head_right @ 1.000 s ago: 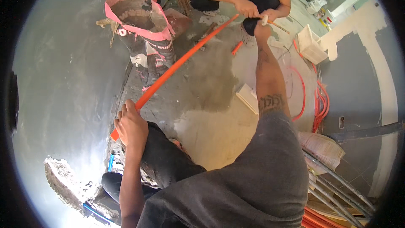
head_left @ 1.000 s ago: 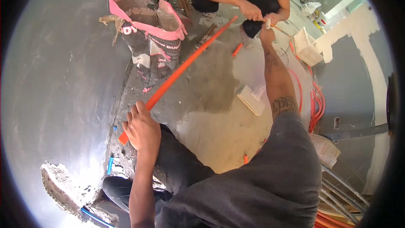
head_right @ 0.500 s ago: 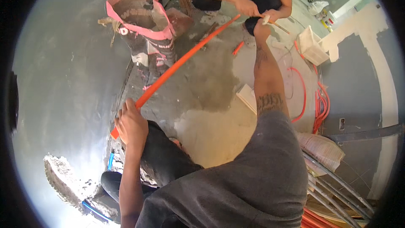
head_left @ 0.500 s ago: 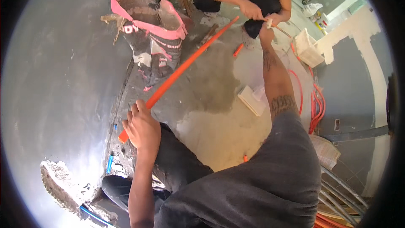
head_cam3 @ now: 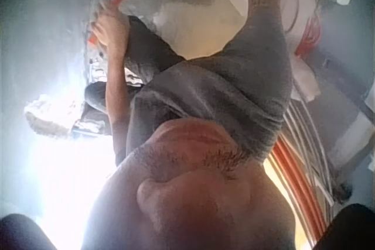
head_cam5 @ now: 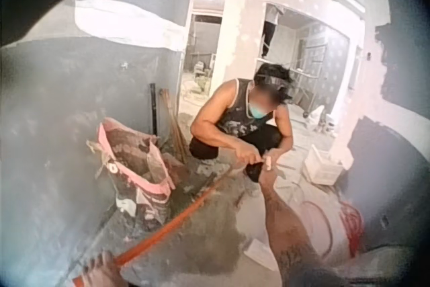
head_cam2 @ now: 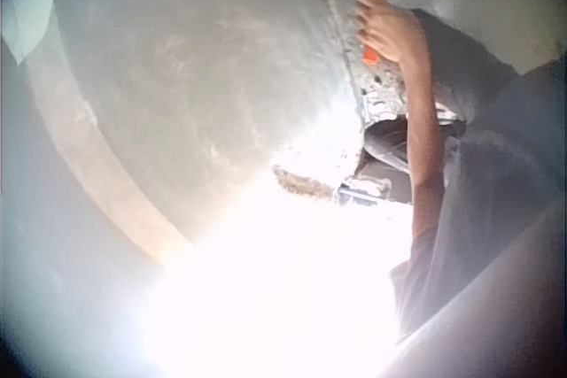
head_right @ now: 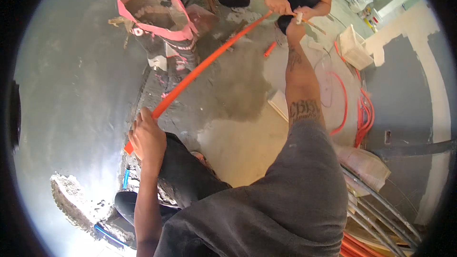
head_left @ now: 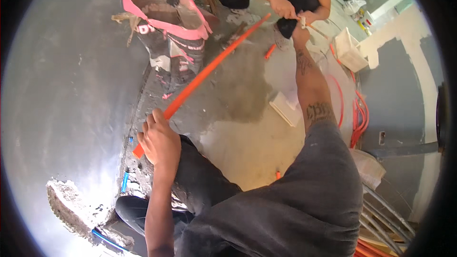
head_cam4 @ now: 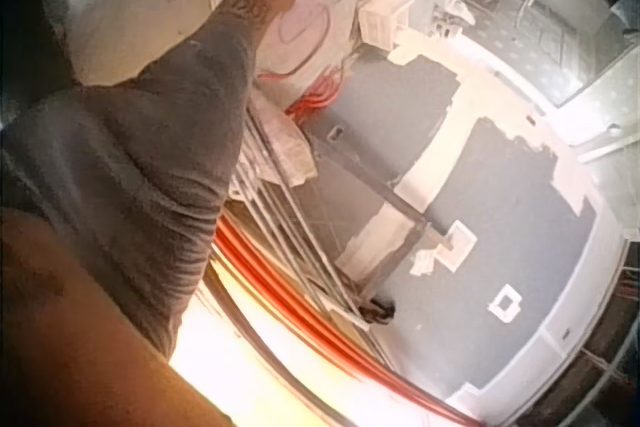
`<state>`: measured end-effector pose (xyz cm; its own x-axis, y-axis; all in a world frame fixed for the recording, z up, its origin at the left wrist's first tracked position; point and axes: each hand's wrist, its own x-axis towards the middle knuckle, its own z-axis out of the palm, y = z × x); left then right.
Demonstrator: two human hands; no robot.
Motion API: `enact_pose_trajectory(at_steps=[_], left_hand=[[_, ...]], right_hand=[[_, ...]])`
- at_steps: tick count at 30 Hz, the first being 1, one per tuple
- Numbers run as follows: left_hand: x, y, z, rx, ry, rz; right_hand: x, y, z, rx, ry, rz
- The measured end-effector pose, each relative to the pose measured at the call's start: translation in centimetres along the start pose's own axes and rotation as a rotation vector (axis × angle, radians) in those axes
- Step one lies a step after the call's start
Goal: The person cuts a piece of orange conduit with a hand saw, then walks through a room containing cement bags and picks up a different piece of conduit from a pile on a balcony.
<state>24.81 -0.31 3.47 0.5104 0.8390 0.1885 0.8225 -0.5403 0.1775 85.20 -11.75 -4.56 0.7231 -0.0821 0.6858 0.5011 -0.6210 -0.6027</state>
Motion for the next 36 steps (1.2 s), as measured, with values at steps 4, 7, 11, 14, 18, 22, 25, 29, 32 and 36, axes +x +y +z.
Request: enact_pose_trajectory(at_steps=[4, 7, 11, 14, 18, 22, 25, 29, 32, 36], left_hand=[[-0.3, -0.5, 0.3, 0.040, 0.013, -0.006], [-0.4, -0.8, 0.3, 0.029, 0.028, -0.010], [-0.4, -0.8, 0.1, 0.039, 0.024, -0.010], [-0.3, -0.3, 0.3, 0.010, 0.038, 0.008], [-0.4, -0.9, 0.4, 0.040, 0.031, 0.002], [-0.3, -0.6, 0.1, 0.033, 0.029, -0.011], [-0.3, -0.5, 0.2, 0.018, 0.001, -0.008], [-0.7, -1.4, 0.2, 0.077, 0.025, -0.024], [0.0, -0.4, 0.2, 0.026, 0.027, -0.007], [-0.4, -0.7, 0.2, 0.068, 0.028, -0.017]], right_hand=[[-2.0, -1.7, -0.3, 0.045, -0.086, 0.127], [-2.1, -2.4, -1.7, -0.054, -0.122, 0.128], [-1.7, -3.6, -2.6, 0.019, -0.218, 0.269], [1.2, -1.1, -2.8, 0.009, -0.221, 0.261], [-0.4, -2.1, -1.7, -0.023, -0.135, 0.241], [0.7, -1.5, -2.8, -0.083, -0.146, 0.133], [2.1, -0.6, -3.0, -0.121, -0.207, 0.132], [-0.8, -1.3, -2.6, 0.094, -0.302, 0.292], [1.4, -1.0, -2.8, -0.088, -0.194, 0.141], [-0.7, -2.1, -1.8, -0.037, -0.186, 0.261]])
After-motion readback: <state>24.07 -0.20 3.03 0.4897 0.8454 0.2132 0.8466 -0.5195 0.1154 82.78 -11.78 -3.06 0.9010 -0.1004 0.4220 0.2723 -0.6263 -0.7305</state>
